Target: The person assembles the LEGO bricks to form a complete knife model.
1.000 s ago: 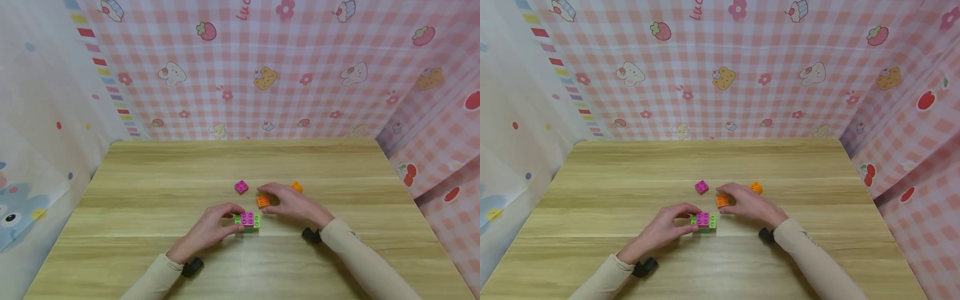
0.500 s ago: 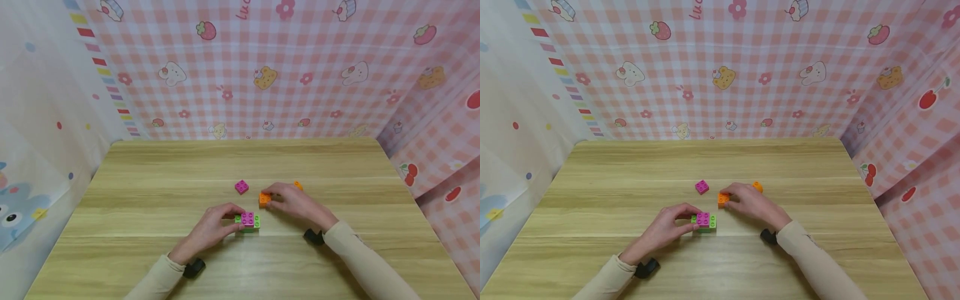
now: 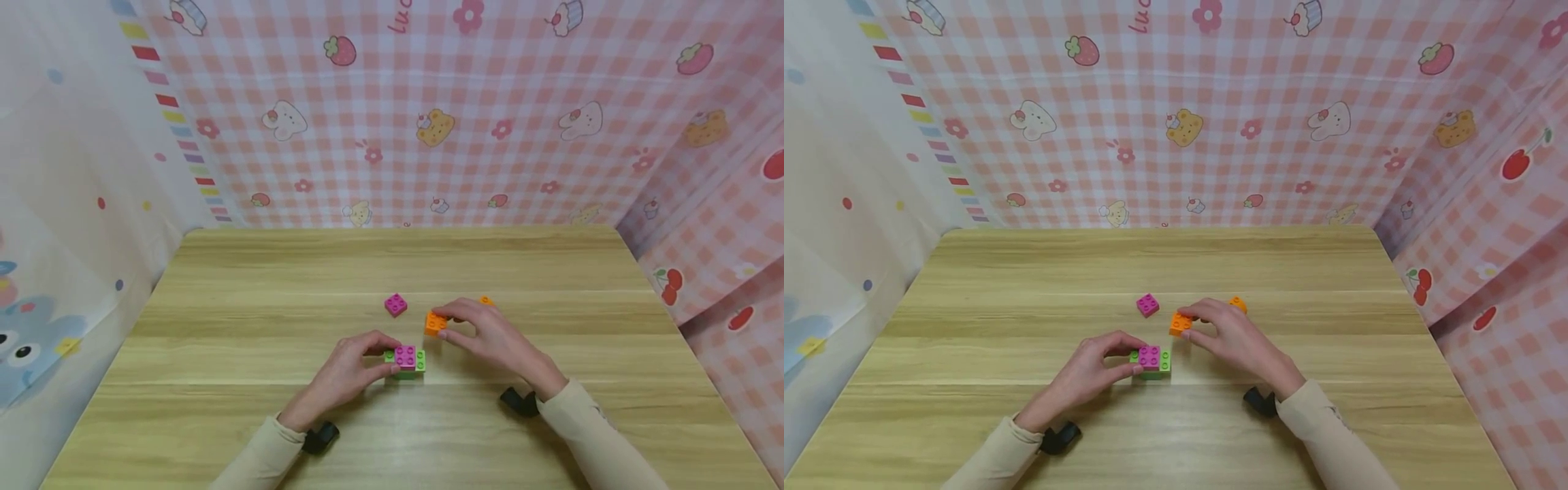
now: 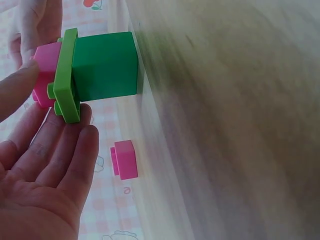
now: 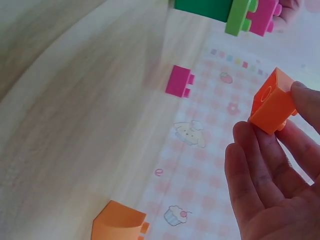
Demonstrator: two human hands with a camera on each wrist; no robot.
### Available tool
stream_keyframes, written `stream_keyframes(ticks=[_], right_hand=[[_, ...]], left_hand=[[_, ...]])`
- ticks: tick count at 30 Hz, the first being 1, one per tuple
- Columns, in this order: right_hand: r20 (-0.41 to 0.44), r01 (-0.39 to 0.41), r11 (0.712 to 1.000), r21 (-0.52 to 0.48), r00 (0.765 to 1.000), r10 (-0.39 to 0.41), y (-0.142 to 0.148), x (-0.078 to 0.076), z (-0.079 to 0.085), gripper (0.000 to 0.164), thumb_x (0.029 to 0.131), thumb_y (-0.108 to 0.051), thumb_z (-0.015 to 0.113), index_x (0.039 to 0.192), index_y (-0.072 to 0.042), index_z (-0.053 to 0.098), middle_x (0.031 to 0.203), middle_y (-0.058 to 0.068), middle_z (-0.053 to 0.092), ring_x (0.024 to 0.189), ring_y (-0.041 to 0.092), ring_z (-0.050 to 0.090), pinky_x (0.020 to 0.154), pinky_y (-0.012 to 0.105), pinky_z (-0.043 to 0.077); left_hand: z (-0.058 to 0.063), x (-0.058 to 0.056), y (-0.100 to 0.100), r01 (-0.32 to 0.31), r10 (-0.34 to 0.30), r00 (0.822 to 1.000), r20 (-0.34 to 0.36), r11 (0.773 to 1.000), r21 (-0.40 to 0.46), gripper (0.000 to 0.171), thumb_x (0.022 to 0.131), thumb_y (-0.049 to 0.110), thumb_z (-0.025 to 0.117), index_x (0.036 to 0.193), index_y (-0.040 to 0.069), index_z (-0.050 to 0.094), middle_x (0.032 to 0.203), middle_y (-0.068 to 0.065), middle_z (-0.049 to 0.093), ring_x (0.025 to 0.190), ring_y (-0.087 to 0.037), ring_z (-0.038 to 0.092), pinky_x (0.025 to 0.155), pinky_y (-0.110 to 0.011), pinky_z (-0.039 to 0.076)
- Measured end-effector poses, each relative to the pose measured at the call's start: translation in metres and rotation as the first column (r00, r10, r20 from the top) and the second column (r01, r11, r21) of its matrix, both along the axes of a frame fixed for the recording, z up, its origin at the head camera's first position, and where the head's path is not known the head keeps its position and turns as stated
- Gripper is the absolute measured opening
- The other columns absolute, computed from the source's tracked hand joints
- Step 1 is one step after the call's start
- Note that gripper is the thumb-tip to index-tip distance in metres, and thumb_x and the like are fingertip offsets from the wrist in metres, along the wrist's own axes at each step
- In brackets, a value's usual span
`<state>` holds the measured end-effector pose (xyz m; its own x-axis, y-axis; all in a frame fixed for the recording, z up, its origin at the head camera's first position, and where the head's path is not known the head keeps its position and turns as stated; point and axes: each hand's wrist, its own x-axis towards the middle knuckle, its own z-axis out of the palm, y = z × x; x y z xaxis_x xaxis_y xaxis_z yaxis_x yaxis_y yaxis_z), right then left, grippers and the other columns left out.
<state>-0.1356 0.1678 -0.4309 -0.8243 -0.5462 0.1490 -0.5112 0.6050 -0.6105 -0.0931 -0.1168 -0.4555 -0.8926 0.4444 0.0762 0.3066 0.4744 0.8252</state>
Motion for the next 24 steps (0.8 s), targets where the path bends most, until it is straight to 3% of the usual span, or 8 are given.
stream_keyframes(ticks=[12,24], right_hand=[[-0.049,-0.046,0.997,-0.057,0.998,0.043,-0.01,0.011,0.008,0.037,0.099,-0.029,0.073,0.133,-0.015,0.07,0.128,0.0,0.07,0.112,0.019,0.066,0.096,0.045,0.058],[-0.086,-0.121,0.988,-0.094,0.99,0.113,-0.024,0.02,0.006,0.035,0.098,-0.024,0.074,0.132,-0.016,0.07,0.127,-0.001,0.069,0.111,0.017,0.065,0.094,0.041,0.058]], left_hand=[[-0.001,0.0,-0.001,0.005,-0.006,0.999,0.037,1.0,0.024,0.03,0.094,0.018,0.078,0.122,0.011,0.07,0.12,-0.003,0.074,0.114,-0.021,0.068,0.102,-0.044,0.055],[0.0,0.001,-0.002,0.004,-0.005,1.0,0.027,1.0,0.028,0.029,0.094,0.019,0.079,0.121,0.012,0.071,0.12,-0.002,0.075,0.114,-0.021,0.069,0.102,-0.043,0.056]])
